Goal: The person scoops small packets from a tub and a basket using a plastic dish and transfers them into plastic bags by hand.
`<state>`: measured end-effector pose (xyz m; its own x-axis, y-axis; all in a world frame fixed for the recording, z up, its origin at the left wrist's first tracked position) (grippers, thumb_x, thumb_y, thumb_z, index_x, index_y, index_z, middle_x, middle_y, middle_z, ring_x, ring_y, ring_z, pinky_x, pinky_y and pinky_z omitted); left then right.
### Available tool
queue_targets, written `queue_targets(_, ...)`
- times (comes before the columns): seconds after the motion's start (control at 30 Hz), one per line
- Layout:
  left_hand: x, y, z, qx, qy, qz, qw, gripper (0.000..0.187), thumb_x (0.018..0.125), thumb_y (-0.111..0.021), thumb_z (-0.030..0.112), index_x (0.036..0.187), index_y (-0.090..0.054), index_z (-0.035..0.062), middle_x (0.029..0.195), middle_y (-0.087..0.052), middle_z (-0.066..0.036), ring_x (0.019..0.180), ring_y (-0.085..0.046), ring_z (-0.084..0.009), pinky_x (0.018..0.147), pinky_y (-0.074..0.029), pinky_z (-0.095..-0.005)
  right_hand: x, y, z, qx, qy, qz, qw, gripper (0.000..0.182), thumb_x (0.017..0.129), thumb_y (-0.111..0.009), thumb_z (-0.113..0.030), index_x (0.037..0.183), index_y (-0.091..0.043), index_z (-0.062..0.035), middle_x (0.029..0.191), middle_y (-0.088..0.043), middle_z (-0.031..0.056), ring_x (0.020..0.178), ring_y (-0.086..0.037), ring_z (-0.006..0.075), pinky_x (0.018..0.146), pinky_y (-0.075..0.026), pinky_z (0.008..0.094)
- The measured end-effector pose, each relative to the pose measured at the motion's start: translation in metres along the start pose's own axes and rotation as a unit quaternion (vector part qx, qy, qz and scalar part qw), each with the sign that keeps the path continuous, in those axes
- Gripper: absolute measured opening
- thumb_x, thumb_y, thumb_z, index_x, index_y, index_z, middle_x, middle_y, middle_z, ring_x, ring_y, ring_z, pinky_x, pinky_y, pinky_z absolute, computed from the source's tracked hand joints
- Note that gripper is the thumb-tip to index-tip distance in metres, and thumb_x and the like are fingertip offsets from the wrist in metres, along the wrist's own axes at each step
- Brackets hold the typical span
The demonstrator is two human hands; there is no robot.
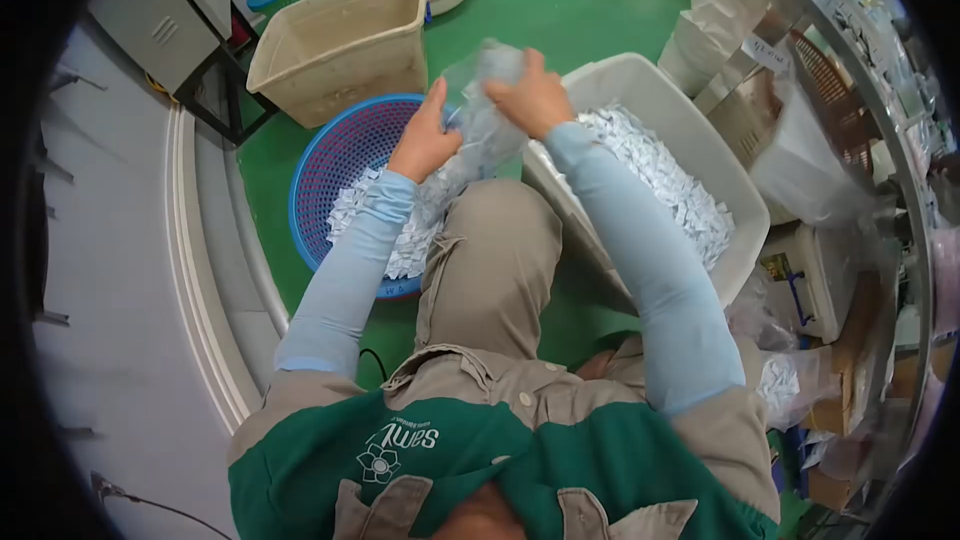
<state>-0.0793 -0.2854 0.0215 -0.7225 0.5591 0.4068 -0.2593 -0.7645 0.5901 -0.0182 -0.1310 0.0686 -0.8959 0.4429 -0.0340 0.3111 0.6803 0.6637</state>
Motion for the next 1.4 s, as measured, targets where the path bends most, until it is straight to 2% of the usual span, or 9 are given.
queue_targets(0.07, 0.001, 0.01, -0.004, -0.076, 0.052, 0.024, 0.995, 0.075, 0.069, -0.053, 0.007, 0.137, -0.023, -0.0074, 0.141, -0.027, -0.028, 0.133, -0.024, -0.0366, 0.109, -0.025, -0.035, -0.014, -0.023, -0.036, -0.239, 0.109, 0.061, 0.963, 0.081, 0.07, -0.066, -0.039, 0.137, -0.03, -0.0135, 0.116, -0.046, 0.0271, 0.106, -0.048, 0.0428, 0.079, -0.048, 0.0465)
queue_targets(0.2, -0.006, 0.024, -0.015, -0.248, 0.153, 0.052, 0.955, 0.077, 0.069, -0.051, 0.001, 0.14, -0.023, -0.0027, 0.122, -0.053, -0.02, 0.065, -0.058, -0.0174, 0.054, -0.049, -0.0289, -0.034, -0.025, -0.054, -0.236, 0.261, 0.128, 0.927, 0.08, 0.066, -0.072, -0.032, 0.135, -0.034, -0.0236, 0.106, -0.049, 0.02, 0.095, -0.048, 0.0381, 0.078, -0.047, 0.0471)
queue_targets(0.47, 0.025, 0.041, -0.062, -0.341, 0.199, 0.124, 0.91, 0.075, 0.065, -0.048, -0.007, 0.138, -0.03, -0.0018, 0.138, -0.039, -0.014, 0.066, -0.048, -0.0109, 0.053, -0.04, -0.0232, -0.024, 0.116, 0.01, 0.073, 0.131, 0.216, 0.965, 0.08, 0.069, -0.071, -0.036, 0.132, -0.033, -0.0056, 0.12, -0.049, 0.0259, 0.108, -0.052, 0.0365, 0.091, -0.043, 0.0405)
queue_targets(0.77, 0.031, 0.021, 0.008, -0.034, 0.158, -0.168, 0.973, 0.064, 0.081, -0.053, 0.008, 0.141, -0.031, 0.0086, 0.1, -0.057, -0.009, 0.064, -0.047, -0.0081, 0.057, -0.041, -0.0229, -0.11, 0.173, 0.325, -0.378, -0.182, 0.146, 0.896, 0.089, 0.063, -0.072, -0.035, 0.138, -0.027, -0.0194, 0.119, -0.041, 0.0284, 0.106, -0.042, 0.0459, 0.087, -0.04, 0.0516)
queue_targets(0.8, 0.046, 0.038, 0.031, 0.173, -0.085, -0.129, 0.973, 0.061, 0.083, -0.055, 0.012, 0.14, -0.032, 0.0083, 0.109, -0.055, -0.012, 0.066, -0.048, -0.0085, 0.058, -0.041, -0.0233, -0.128, 0.162, 0.329, -0.407, -0.219, 0.128, 0.877, 0.09, 0.063, -0.072, -0.033, 0.139, -0.027, -0.0189, 0.12, -0.04, 0.0289, 0.104, -0.041, 0.0457, 0.087, -0.039, 0.0516)
queue_targets(0.87, 0.052, 0.065, 0.036, 0.253, -0.114, -0.082, 0.957, 0.054, 0.087, -0.058, 0.019, 0.136, -0.039, 0.0063, 0.133, -0.045, -0.017, 0.07, -0.05, -0.0091, 0.062, -0.042, -0.0229, -0.145, 0.131, 0.315, -0.387, -0.221, 0.101, 0.889, 0.088, 0.063, -0.071, -0.029, 0.138, -0.028, -0.0169, 0.117, -0.041, 0.0312, 0.099, -0.043, 0.0451, 0.087, -0.036, 0.0514)
queue_targets(1.07, 0.098, -0.034, 0.167, 0.019, -0.12, -0.153, 0.981, 0.042, 0.087, -0.056, 0.011, 0.128, -0.048, 0.006, 0.127, -0.051, -0.012, 0.083, -0.056, -0.0133, 0.071, -0.047, -0.0259, -0.113, 0.092, 0.215, -0.261, -0.081, -0.018, 0.962, 0.087, 0.067, -0.068, -0.031, 0.141, -0.024, -0.0183, 0.109, -0.044, 0.0284, 0.096, -0.045, 0.0453, 0.077, -0.047, 0.05)
queue_targets(1.23, 0.087, -0.18, 0.124, 0.08, -0.294, -0.324, 0.896, 0.046, 0.081, -0.061, 0.019, 0.122, -0.05, 0.0037, 0.124, -0.05, -0.021, 0.108, -0.051, -0.0363, 0.092, -0.042, -0.0394, -0.044, 0.137, 0.24, -0.299, -0.041, 0.129, 0.945, 0.083, 0.064, -0.07, -0.023, 0.137, -0.03, -0.0287, 0.11, -0.045, 0.0205, 0.102, -0.044, 0.0402, 0.072, -0.05, 0.047)
queue_targets(1.4, 0.09, -0.254, 0.031, 0.21, -0.195, -0.405, 0.868, 0.032, 0.078, -0.055, 0.01, 0.108, -0.051, 0.0007, 0.106, -0.056, -0.023, 0.098, -0.055, -0.0399, 0.084, -0.045, -0.0454, -0.014, 0.094, 0.302, -0.395, -0.015, 0.172, 0.902, 0.08, 0.065, -0.065, -0.01, 0.135, -0.035, -0.032, 0.111, -0.044, 0.0166, 0.1, -0.044, 0.0357, 0.07, -0.045, 0.0543)
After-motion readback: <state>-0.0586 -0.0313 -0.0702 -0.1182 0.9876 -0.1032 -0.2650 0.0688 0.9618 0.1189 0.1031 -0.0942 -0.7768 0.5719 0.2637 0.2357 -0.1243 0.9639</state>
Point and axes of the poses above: each hand's wrist, its own x-axis towards the middle knuckle, its own y-axis out of the back of the hand, z = x × y, the point moved 7 cm from there along x, towards the middle knuckle
